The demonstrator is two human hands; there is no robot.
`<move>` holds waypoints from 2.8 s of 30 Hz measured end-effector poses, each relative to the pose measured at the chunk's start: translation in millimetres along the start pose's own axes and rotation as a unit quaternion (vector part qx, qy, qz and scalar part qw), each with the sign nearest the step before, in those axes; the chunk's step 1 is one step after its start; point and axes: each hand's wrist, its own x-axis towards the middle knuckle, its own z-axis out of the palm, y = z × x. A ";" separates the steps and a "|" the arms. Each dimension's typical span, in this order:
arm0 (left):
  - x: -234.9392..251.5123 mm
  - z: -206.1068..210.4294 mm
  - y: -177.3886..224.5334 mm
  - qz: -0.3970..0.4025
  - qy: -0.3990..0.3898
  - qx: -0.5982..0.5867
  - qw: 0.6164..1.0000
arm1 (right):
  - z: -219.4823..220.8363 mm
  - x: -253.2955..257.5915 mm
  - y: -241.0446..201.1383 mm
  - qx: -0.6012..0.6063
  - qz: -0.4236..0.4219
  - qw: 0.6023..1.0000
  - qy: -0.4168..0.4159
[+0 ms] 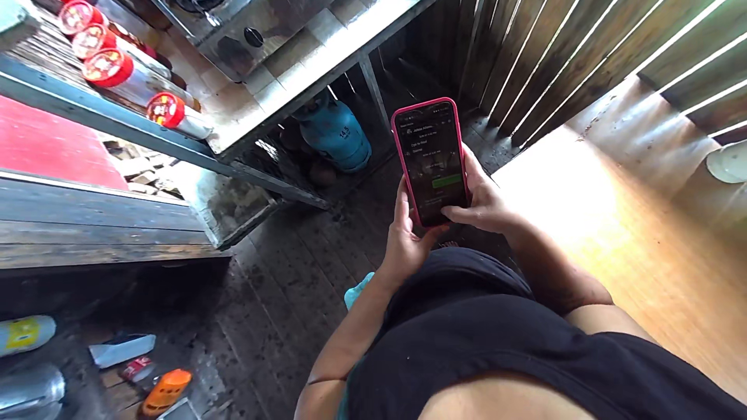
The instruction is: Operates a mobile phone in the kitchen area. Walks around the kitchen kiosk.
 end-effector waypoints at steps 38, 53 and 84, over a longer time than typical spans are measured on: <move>-7.8 7.3 -7.2 -0.025 0.074 0.129 0.989 | 12.3 9.6 14.0 -0.078 -0.062 0.994 0.042; -12.8 3.5 -11.0 0.038 0.086 0.180 0.979 | 28.0 13.6 24.7 -0.173 -0.043 0.976 0.123; -9.3 -4.4 -9.9 -0.042 0.063 0.029 0.997 | 17.1 16.2 17.8 -0.009 -0.016 1.000 0.023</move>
